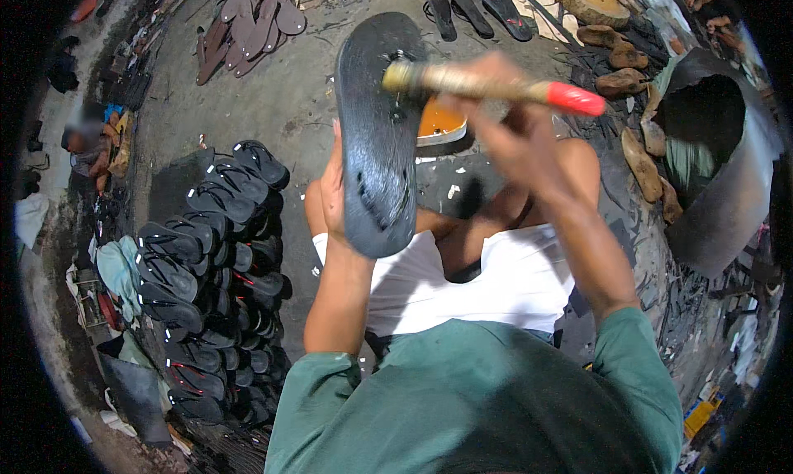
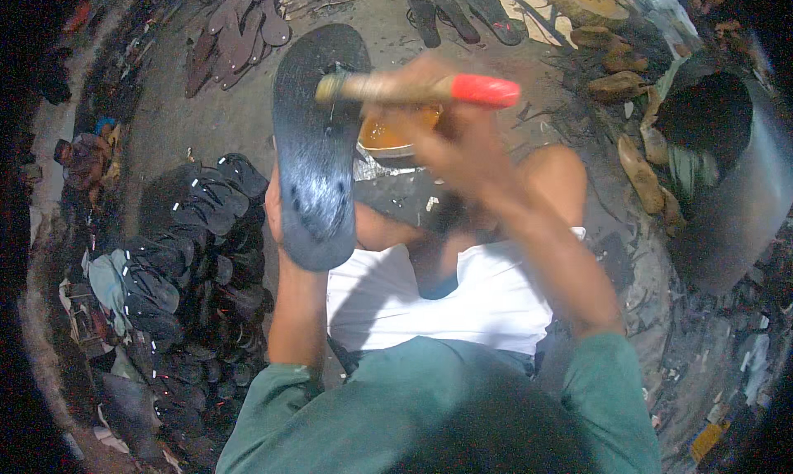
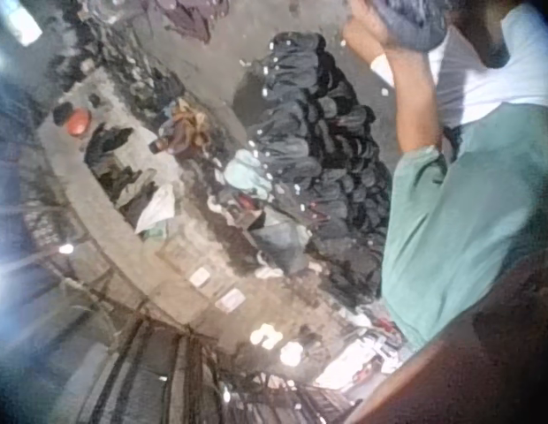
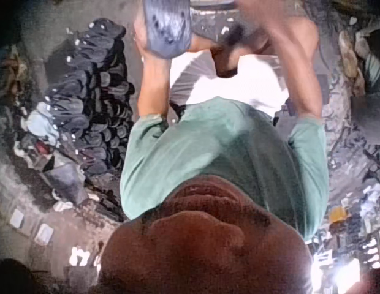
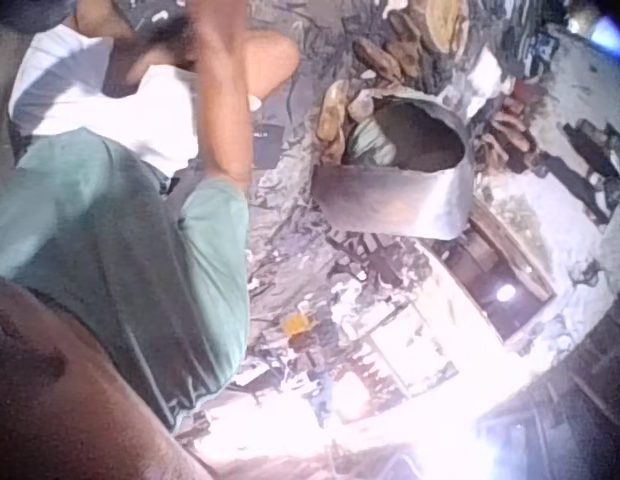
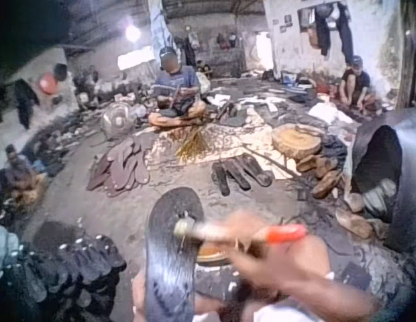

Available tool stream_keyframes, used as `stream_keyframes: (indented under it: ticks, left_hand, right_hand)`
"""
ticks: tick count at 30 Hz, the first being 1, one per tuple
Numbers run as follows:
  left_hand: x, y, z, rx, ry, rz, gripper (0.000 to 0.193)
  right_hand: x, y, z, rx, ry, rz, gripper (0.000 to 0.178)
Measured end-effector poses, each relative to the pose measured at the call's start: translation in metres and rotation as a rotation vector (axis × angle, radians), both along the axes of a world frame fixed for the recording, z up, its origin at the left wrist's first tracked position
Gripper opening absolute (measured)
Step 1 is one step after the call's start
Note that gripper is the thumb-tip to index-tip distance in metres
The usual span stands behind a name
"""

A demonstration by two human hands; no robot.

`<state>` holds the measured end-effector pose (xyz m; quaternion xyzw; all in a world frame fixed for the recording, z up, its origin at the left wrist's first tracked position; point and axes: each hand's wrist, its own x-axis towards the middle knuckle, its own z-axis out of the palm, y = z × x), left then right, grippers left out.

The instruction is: The person sits on the floor and applies a brown adhesive to the soles of black flip-flops using a brush. They repeatedly dip the brush into a container of glue and coat each sole before placing the treated slippers on the floor.

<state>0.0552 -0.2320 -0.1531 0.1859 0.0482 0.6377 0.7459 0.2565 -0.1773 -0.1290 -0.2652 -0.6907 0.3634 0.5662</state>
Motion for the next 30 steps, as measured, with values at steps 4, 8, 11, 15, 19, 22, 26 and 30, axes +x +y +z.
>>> stream_keyframes:
  ticks: [4,8,11,15,19,22,26,30]
  left_hand:
    - [-0.006,0.018,0.01,-0.071,0.042,0.09,0.048]
    - [-0.007,0.029,0.002,0.024,0.065,0.006,0.049]
    - [0.012,0.039,0.003,-0.094,-0.011,-0.021,0.05]
    - [0.012,0.06,0.0,-0.275,0.05,-0.097,0.049]
    - [0.009,0.061,-0.014,-0.213,0.091,-0.017,0.046]
    - [0.017,0.082,-0.021,-0.188,0.187,-0.016,0.048]
    - [-0.002,0.128,-0.05,-0.152,0.159,-0.021,0.049]
    - [-0.02,0.218,-0.086,-0.46,0.648,0.27,0.045]
  right_hand:
    - [-0.013,-0.055,-0.042,0.342,-0.276,0.145,0.035]
    - [-0.005,-0.048,-0.012,0.209,-0.223,0.119,0.026]
    - [-0.006,-0.007,0.013,0.027,-0.071,-0.121,0.02]
    - [-0.009,-0.001,-0.004,0.526,-0.365,0.053,0.027]
    - [-0.004,-0.009,-0.017,0.392,-0.239,0.173,0.031]
    - [-0.005,0.017,-0.024,0.486,-0.317,0.039,0.032]
    - [-0.002,-0.001,-0.048,0.285,-0.426,0.259,0.034]
    - [0.02,0.025,-0.049,-0.231,0.051,-0.214,0.018]
